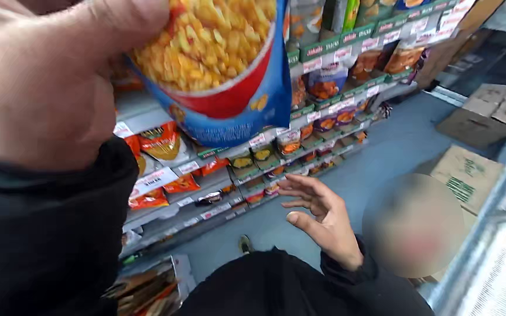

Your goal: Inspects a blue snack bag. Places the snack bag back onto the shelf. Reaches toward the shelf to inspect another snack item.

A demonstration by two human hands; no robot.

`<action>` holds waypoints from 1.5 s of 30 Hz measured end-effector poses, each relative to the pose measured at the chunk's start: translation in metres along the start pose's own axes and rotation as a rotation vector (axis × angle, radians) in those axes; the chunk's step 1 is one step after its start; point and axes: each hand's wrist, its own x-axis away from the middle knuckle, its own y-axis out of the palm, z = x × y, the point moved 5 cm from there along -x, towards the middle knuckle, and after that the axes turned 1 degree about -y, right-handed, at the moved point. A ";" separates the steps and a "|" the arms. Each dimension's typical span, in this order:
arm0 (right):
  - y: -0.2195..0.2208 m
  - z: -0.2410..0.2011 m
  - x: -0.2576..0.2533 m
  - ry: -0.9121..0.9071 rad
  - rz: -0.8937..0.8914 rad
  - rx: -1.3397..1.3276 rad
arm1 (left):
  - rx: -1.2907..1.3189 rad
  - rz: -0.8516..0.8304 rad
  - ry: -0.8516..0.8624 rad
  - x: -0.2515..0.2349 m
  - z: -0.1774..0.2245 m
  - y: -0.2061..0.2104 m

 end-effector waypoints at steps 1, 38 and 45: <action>0.001 -0.007 0.001 -0.043 -0.030 -0.020 | 0.074 0.105 -0.024 0.023 0.004 0.039; -0.025 0.035 0.075 0.334 0.141 -0.101 | 0.590 0.290 -0.609 0.193 -0.060 0.232; -0.021 0.035 0.075 0.359 0.138 -0.090 | 0.600 0.290 -0.609 0.196 -0.061 0.229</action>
